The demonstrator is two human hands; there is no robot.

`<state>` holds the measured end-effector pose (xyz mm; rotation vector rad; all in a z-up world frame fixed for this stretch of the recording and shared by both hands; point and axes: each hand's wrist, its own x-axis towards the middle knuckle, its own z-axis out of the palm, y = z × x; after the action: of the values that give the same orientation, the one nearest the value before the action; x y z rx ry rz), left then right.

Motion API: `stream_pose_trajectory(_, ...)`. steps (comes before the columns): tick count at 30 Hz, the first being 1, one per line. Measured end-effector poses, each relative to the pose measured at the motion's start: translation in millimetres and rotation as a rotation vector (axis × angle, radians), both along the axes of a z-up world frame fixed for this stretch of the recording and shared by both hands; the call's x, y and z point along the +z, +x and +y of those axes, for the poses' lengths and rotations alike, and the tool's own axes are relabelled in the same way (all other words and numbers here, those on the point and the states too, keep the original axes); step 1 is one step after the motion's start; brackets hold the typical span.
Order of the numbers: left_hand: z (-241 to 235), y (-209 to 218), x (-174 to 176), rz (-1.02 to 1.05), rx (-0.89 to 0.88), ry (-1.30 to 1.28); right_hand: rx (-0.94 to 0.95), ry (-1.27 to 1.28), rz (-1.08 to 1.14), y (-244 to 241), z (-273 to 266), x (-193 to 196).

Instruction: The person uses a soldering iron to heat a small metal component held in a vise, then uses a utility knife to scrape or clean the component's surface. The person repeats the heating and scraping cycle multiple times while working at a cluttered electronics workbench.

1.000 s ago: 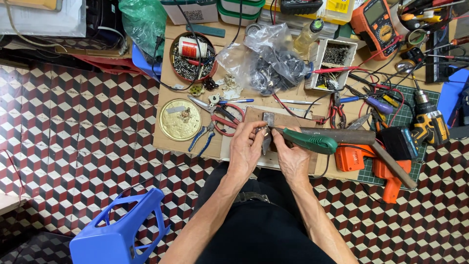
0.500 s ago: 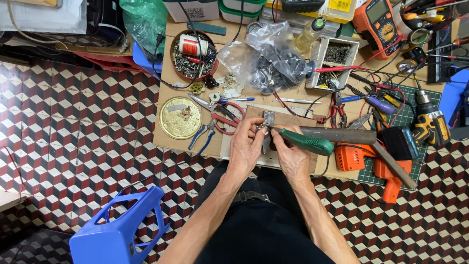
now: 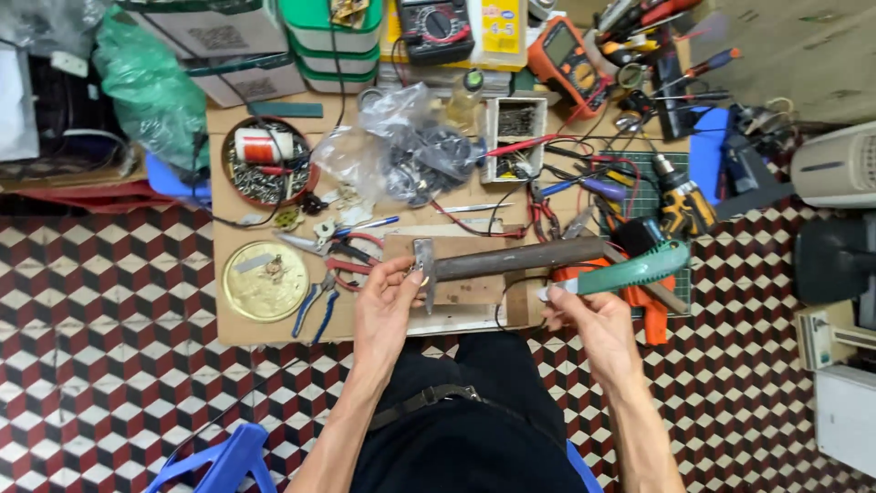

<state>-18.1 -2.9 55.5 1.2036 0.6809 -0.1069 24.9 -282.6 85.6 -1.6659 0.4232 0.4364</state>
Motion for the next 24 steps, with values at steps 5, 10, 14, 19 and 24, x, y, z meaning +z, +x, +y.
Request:
stream_pose_trajectory(5,-14,8,34,0.05,-0.032,-0.092,0.07,-0.162,0.133,49,-72,-21)
stream_pose_trajectory(10,-41,4,33,0.044,0.009,-0.195,0.228,-0.25,0.369,108,-104,-48)
stream_pose_trajectory(14,-69,11,41,0.013,-0.005,-0.176,0.452,-0.778,0.189,123,-86,9)
stream_pose_trajectory(19,-108,33,83,-0.033,-0.013,-0.203,0.418,-0.261,-0.214,100,-38,49)
stream_pose_trajectory(24,-140,38,99,-0.174,-0.016,-0.085,0.424,0.385,0.005,84,-19,45)
